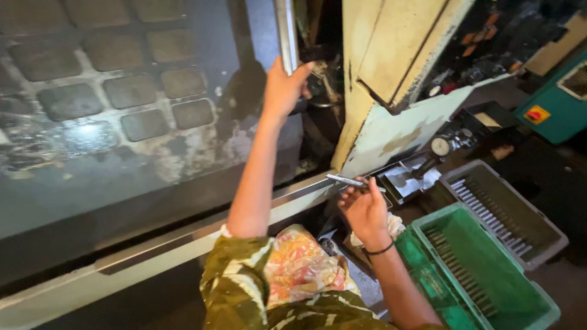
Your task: The person repeatedly picks up cylindrical metal rods, measures them with a dial indicator, and places them into a green bin. The person also wipes the rods with a cloth between measurements.
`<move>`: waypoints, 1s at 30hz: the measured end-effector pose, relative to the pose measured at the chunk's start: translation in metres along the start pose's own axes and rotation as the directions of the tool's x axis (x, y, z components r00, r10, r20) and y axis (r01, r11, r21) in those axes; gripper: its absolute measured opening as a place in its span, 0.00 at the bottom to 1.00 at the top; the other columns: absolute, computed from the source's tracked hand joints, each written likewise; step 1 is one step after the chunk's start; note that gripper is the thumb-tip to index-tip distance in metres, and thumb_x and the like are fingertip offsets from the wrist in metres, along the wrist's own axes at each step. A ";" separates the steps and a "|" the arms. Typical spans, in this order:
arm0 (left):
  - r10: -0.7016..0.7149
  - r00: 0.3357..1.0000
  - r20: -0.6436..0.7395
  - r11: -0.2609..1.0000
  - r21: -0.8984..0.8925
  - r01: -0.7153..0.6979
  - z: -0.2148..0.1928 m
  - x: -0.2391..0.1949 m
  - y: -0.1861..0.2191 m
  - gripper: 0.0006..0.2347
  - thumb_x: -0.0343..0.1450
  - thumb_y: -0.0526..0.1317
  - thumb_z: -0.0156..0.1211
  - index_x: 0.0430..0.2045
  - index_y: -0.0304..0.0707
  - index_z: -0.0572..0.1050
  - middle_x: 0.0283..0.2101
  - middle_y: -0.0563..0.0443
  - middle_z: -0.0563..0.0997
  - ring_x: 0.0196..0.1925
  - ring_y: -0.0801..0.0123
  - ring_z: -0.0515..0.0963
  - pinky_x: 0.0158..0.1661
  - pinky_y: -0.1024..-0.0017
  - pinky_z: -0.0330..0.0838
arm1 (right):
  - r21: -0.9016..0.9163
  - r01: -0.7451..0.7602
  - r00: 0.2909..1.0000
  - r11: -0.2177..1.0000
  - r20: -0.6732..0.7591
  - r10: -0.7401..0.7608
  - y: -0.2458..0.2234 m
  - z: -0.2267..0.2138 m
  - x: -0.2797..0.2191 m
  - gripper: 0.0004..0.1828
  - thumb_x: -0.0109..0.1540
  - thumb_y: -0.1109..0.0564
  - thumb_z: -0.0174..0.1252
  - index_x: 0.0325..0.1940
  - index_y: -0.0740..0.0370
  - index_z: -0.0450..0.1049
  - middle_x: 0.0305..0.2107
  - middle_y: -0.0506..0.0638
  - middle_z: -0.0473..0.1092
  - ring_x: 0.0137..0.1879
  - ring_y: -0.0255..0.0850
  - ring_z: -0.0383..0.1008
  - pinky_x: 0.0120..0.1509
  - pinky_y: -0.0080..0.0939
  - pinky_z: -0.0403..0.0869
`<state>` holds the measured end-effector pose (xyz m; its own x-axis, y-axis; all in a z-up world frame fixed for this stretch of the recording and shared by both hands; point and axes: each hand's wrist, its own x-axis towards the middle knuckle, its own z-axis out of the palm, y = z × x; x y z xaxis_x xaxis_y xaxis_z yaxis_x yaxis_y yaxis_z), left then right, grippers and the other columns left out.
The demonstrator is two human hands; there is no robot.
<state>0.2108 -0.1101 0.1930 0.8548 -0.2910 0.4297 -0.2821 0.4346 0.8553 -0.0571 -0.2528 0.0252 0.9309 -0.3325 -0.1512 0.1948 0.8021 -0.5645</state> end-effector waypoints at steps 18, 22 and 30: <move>0.256 0.803 -0.539 0.740 0.644 0.196 -0.249 -0.142 0.188 0.14 0.71 0.36 0.69 0.42 0.32 0.68 0.31 0.52 0.75 0.25 0.63 0.79 0.25 0.66 0.77 | -0.107 -0.375 0.861 0.921 0.327 0.389 0.112 0.096 0.077 0.18 0.72 0.42 0.49 0.49 0.57 0.73 0.31 0.50 0.70 0.39 0.43 0.69 0.47 0.46 0.68; 0.602 0.570 -0.559 0.295 0.819 0.492 -0.270 -0.155 0.198 0.16 0.71 0.42 0.71 0.45 0.37 0.72 0.31 0.40 0.83 0.33 0.41 0.82 0.32 0.50 0.72 | -0.280 -0.425 0.790 0.861 0.350 0.503 0.157 0.130 0.108 0.20 0.70 0.39 0.48 0.55 0.55 0.71 0.34 0.50 0.72 0.41 0.43 0.72 0.49 0.46 0.71; 0.610 0.529 -0.590 0.401 0.806 0.436 -0.308 -0.171 0.220 0.16 0.68 0.46 0.72 0.42 0.37 0.76 0.33 0.42 0.84 0.35 0.50 0.83 0.36 0.56 0.73 | -0.584 -0.324 0.707 0.744 0.373 0.601 0.317 0.189 0.255 0.25 0.68 0.37 0.53 0.63 0.50 0.72 0.36 0.46 0.73 0.41 0.38 0.74 0.46 0.44 0.75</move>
<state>0.1364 0.2976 0.2188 0.5377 0.6138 0.5781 -0.0912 -0.6393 0.7636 0.3006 0.0105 -0.0389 0.8906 0.4317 -0.1433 -0.3373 0.4156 -0.8447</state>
